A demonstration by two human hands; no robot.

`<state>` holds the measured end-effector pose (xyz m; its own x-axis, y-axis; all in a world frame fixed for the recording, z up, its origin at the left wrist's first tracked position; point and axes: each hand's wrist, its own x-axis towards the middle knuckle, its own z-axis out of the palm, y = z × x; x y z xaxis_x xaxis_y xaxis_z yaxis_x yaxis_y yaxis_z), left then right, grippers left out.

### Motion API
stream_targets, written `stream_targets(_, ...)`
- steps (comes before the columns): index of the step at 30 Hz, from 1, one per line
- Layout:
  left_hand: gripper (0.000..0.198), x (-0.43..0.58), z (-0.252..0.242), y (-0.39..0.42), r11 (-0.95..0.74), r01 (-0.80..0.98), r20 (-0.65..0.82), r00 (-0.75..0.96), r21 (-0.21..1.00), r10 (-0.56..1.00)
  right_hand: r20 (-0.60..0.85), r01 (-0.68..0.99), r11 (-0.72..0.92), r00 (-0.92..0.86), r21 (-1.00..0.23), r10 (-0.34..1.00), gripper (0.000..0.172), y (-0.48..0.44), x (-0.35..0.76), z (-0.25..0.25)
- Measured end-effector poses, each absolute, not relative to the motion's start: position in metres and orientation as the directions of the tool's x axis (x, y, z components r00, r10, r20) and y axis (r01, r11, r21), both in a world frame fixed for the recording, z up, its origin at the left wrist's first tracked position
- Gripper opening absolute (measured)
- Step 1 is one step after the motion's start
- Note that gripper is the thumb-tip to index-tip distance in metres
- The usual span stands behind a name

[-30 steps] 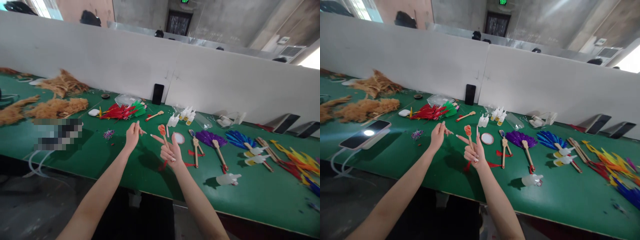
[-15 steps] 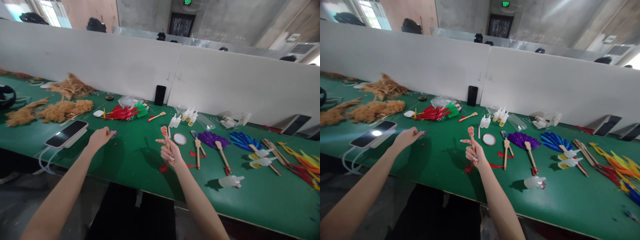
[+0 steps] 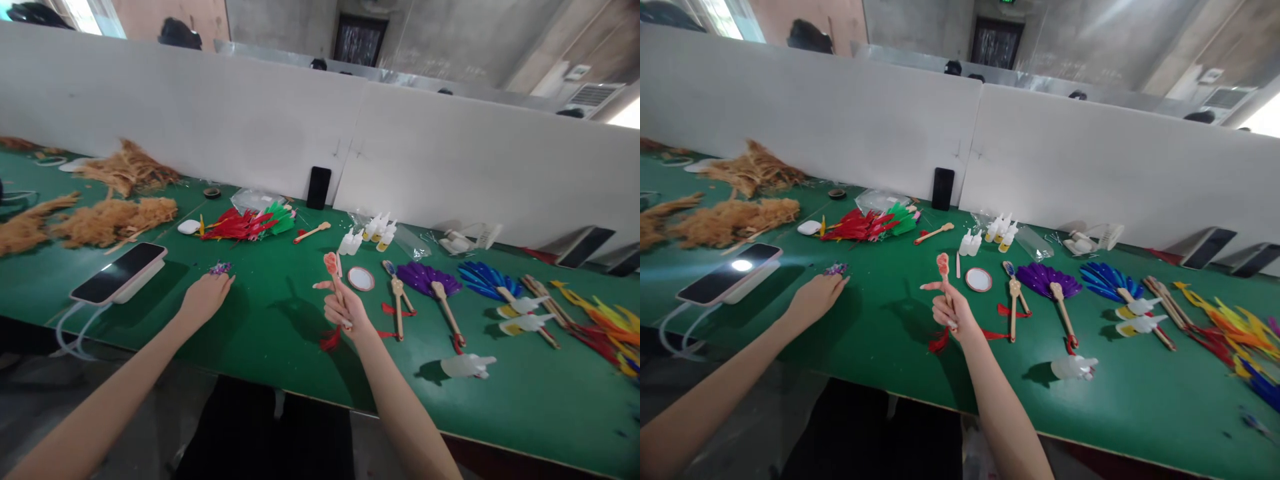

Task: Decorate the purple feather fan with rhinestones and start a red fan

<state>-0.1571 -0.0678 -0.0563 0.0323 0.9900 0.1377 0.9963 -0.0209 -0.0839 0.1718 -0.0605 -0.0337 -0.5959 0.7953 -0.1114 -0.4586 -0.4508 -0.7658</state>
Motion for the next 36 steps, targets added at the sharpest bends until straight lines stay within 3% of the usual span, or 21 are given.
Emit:
stream_targets(5, 0.022, -0.177, -0.046, -0.041, 0.082, 0.992, 0.185, -0.098, 0.093, 0.978, -0.073, -0.424, -0.407, -0.615, -0.809, 0.785, 0.034, -0.064, 0.162, -0.038)
stream_targets(10, 0.033, -0.146, -0.022, -0.037, -0.08, 0.96, 0.337, -0.016, 0.27, 0.941, -0.053, -0.402, -0.412, -0.66, -0.817, 0.749, 0.036, -0.066, 0.157, -0.044)
stream_targets(11, 0.035, -0.13, -0.015, -0.039, -0.121, 0.929, 0.358, -0.014, 0.351, 0.934, -0.05, -0.399, -0.414, -0.669, -0.818, 0.742, 0.036, -0.067, 0.157, -0.045)
stream_targets(14, 0.036, -0.075, 0.002, -0.042, -0.249, 0.645, 0.216, 0.131, 0.723, 0.968, -0.043, -0.391, -0.419, -0.687, -0.819, 0.725, 0.035, -0.068, 0.158, -0.046)
stream_targets(17, 0.049, -0.026, 0.009, -0.037, -0.26, 0.346, 0.144, 0.326, 0.902, 0.934, -0.043, -0.378, -0.427, -0.705, -0.822, 0.708, 0.036, -0.07, 0.159, -0.045)
stream_targets(25, 0.028, -0.002, -0.001, -0.026, -0.145, 0.054, 0.117, 0.352, 0.988, 0.928, -0.076, -0.33, -0.44, -0.723, -0.835, 0.686, 0.04, -0.068, 0.159, -0.044)
stream_targets(36, 0.029, -0.008, -0.013, -0.032, -0.193, 0.029, 0.177, 0.28, 0.981, 0.943, -0.113, -0.287, -0.457, -0.735, -0.842, 0.669, 0.041, -0.073, 0.154, -0.05)
